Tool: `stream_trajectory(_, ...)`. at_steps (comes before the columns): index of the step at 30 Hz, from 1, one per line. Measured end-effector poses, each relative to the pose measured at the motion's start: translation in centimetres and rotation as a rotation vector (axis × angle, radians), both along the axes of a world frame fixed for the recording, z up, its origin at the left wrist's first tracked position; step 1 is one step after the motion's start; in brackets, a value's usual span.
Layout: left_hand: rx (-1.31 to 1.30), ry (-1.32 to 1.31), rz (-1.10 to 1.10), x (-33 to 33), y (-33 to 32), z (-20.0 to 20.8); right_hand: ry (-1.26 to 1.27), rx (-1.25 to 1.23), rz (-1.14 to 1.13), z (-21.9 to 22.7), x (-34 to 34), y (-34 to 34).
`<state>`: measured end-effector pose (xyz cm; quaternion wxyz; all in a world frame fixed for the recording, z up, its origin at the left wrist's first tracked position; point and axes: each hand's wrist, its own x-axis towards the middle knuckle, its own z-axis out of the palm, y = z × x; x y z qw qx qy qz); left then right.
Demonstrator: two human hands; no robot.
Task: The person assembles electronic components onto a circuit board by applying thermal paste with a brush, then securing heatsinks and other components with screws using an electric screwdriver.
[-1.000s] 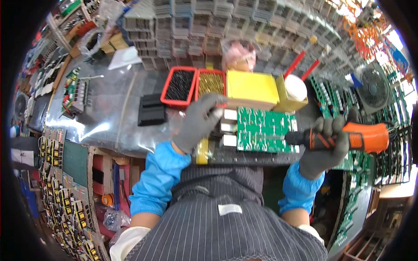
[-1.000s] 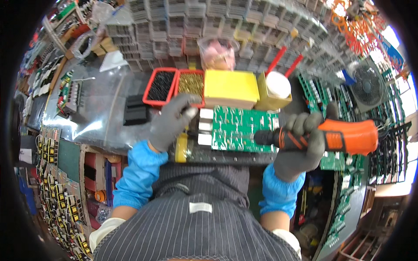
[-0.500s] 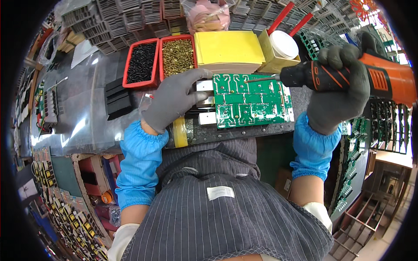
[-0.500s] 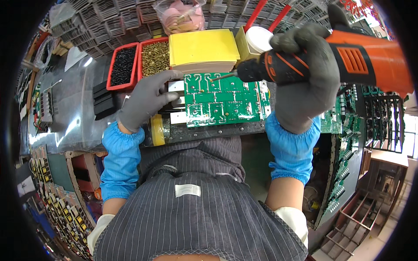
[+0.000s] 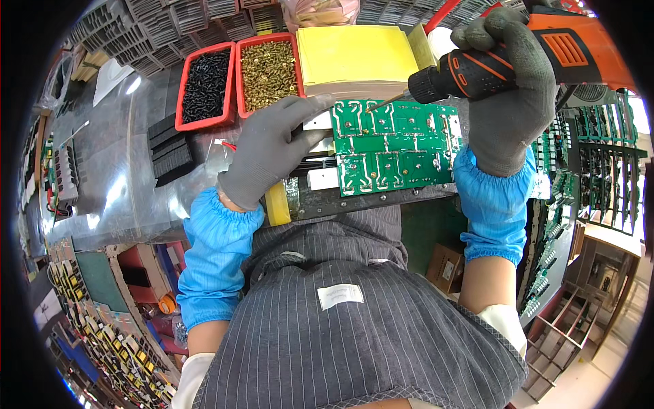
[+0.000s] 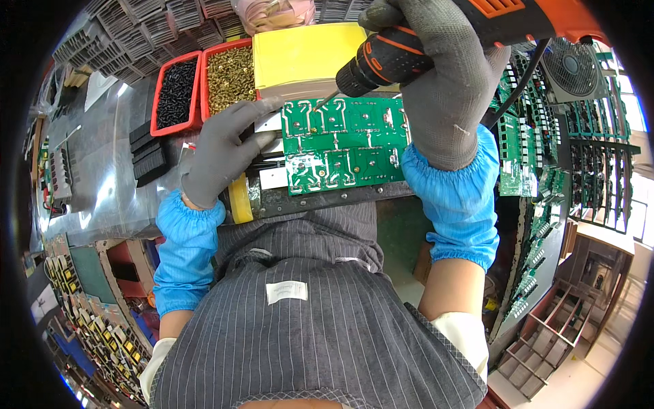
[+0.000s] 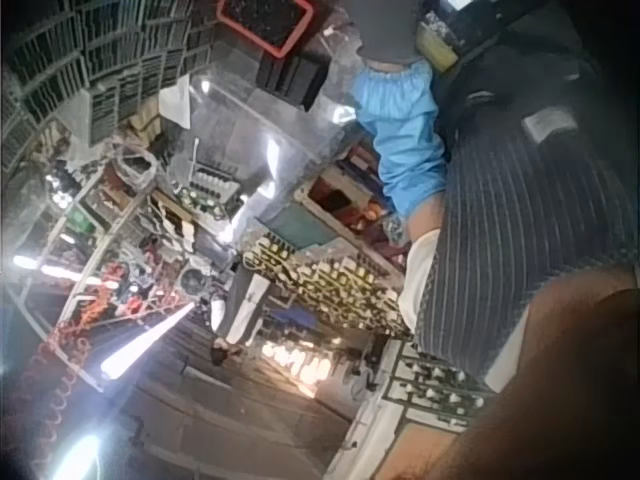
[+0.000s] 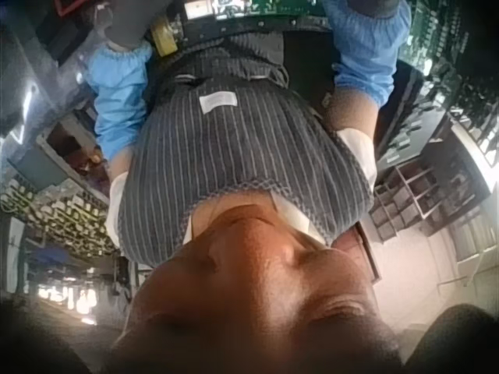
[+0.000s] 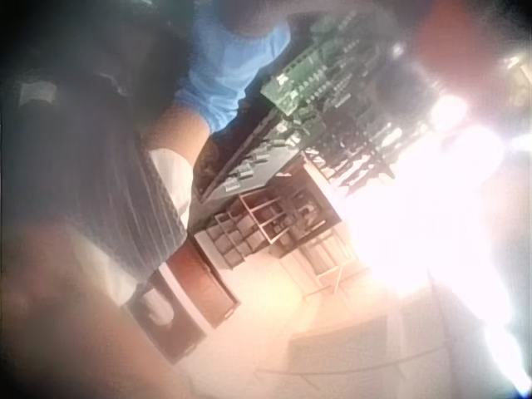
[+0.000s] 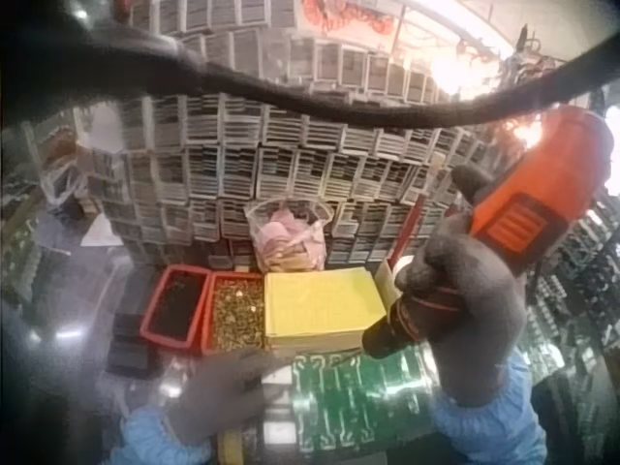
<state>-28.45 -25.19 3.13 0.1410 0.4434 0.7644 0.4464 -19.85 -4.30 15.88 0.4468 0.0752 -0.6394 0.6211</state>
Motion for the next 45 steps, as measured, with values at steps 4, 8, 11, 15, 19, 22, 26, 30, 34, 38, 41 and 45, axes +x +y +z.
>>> stream_trajectory(4, 0.054, -0.037, 0.024, 0.2, 0.0, -0.2, -0.084, -0.025, 0.170, -1.6, 0.8, 2.8)
stream_trajectory(8, 0.075, -0.009, 0.029, 0.2, 0.2, -0.8, -0.085, -0.098, 0.141, -1.8, 0.9, 2.6)
stream_trajectory(11, 0.161, -0.005, 0.027, 0.4, 0.4, -1.0, -0.126, -0.069, 0.061, -1.8, 0.8, 2.5)
stream_trajectory(15, 0.117, -0.032, 0.043, 0.5, 0.5, -1.0, -0.115, -0.025, 0.082, -1.9, 0.7, 2.6)
stream_trajectory(19, 0.137, -0.014, 0.019, 0.4, 0.4, -0.9, -0.142, -0.004, 0.027, -1.7, 0.8, 2.5)
stream_trajectory(22, 0.098, -0.002, -0.001, 0.4, 0.6, -0.4, -0.090, 0.011, 0.068, -1.1, 0.6, 1.9)
stream_trajectory(26, 0.079, 0.017, -0.006, 0.2, 0.4, -0.4, -0.018, -0.101, -0.135, 1.5, -0.4, -2.4)
stream_trajectory(30, 0.065, -0.004, 0.015, 0.5, 0.6, 0.0, -0.032, -0.010, -0.113, 1.4, 0.0, -1.9)
stream_trajectory(34, 0.029, -0.012, 0.033, 0.5, 0.8, 0.0, -0.054, 0.050, -0.143, 1.2, 0.0, -1.9)
stream_trajectory(38, -0.015, -0.029, 0.032, 0.5, 0.8, 0.2, 0.001, 0.013, -0.055, 0.8, -0.3, -2.3)
stream_trajectory(41, -0.026, -0.050, 0.028, 0.4, 0.7, 0.0, -0.022, -0.021, -0.072, 1.4, -0.4, -2.4)
stream_trajectory(45, 0.020, -0.070, 0.035, 0.4, 0.8, -0.4, -0.130, -0.006, -0.029, 1.6, -0.3, -2.6)
